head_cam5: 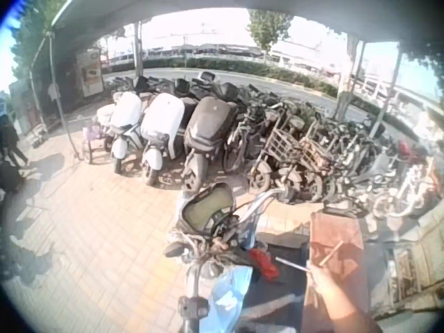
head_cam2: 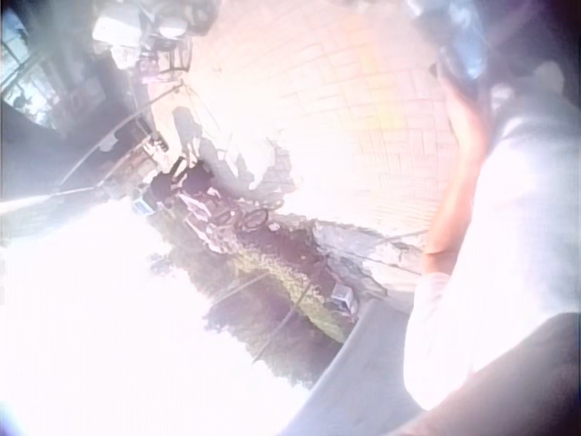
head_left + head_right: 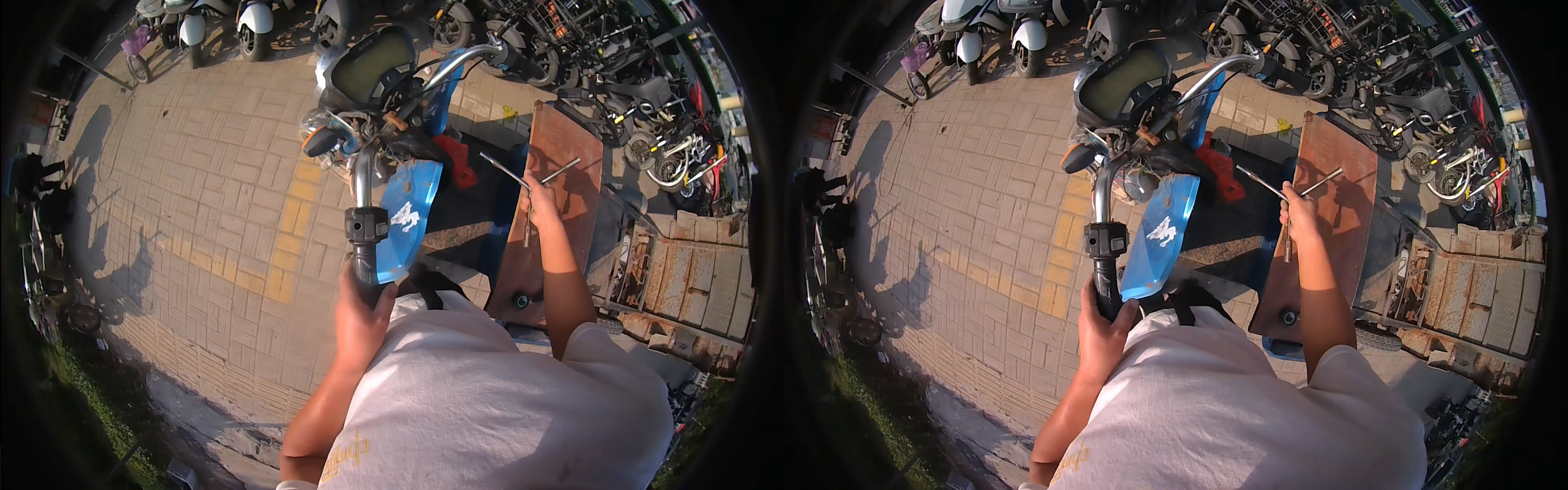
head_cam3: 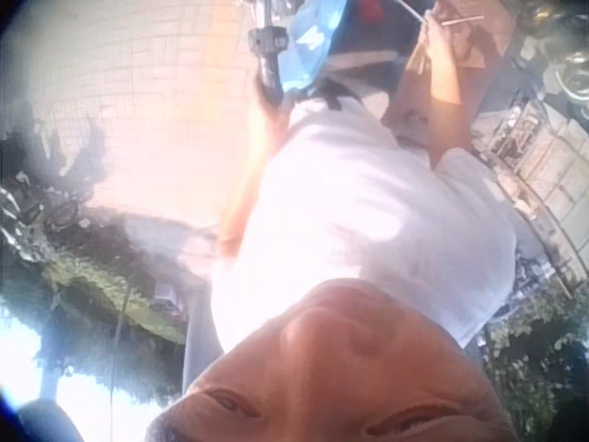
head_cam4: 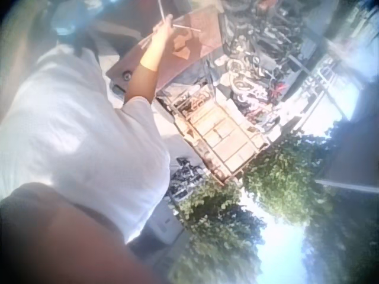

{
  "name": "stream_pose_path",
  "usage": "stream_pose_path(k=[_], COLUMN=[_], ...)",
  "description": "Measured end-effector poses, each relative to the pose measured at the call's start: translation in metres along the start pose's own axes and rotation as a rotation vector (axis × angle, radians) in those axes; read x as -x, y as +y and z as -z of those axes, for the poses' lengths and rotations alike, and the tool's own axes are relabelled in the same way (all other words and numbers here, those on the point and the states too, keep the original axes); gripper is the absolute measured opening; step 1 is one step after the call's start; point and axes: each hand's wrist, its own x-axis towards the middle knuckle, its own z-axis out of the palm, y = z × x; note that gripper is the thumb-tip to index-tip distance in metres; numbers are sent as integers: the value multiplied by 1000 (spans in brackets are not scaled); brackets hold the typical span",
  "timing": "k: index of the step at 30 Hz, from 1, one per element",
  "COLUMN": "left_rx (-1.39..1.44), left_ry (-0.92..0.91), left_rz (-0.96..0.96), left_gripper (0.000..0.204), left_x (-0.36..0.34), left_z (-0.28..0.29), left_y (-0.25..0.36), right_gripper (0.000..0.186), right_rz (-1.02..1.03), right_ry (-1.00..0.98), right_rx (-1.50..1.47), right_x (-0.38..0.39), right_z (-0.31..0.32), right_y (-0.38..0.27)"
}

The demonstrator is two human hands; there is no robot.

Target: The person removes the scooter's dashboard cover using a screwdriver, then uses pliers to strip and connect wires near the handlebar area. They wrap the connections with electrical tape and reposition the dashboard cover.

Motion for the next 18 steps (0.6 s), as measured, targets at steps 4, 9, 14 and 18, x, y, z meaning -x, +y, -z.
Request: stream_pose_path(k=[4, 9, 14, 18], left_rx=[-263, -362, -395, -320], left_ry=[137, 83, -58, -57], left_rz=[121, 80, 6, 58], left_gripper=[59, 55, 34, 31], left_x=[-3, -34, -95, -96], left_z=[-12, 30, 91, 89], left_y=[-3, 2, 40, 41], right_gripper=[30, 38, 29, 25], right_rz=[-273, -344, -321, -290], right_ry=[153, 210, 185, 110], right_rx=[-515, -699, -763, -780], right_x=[-44, -83, -110, -127], right_z=[121, 213, 234, 245], right_y=[80, 145, 173, 186])
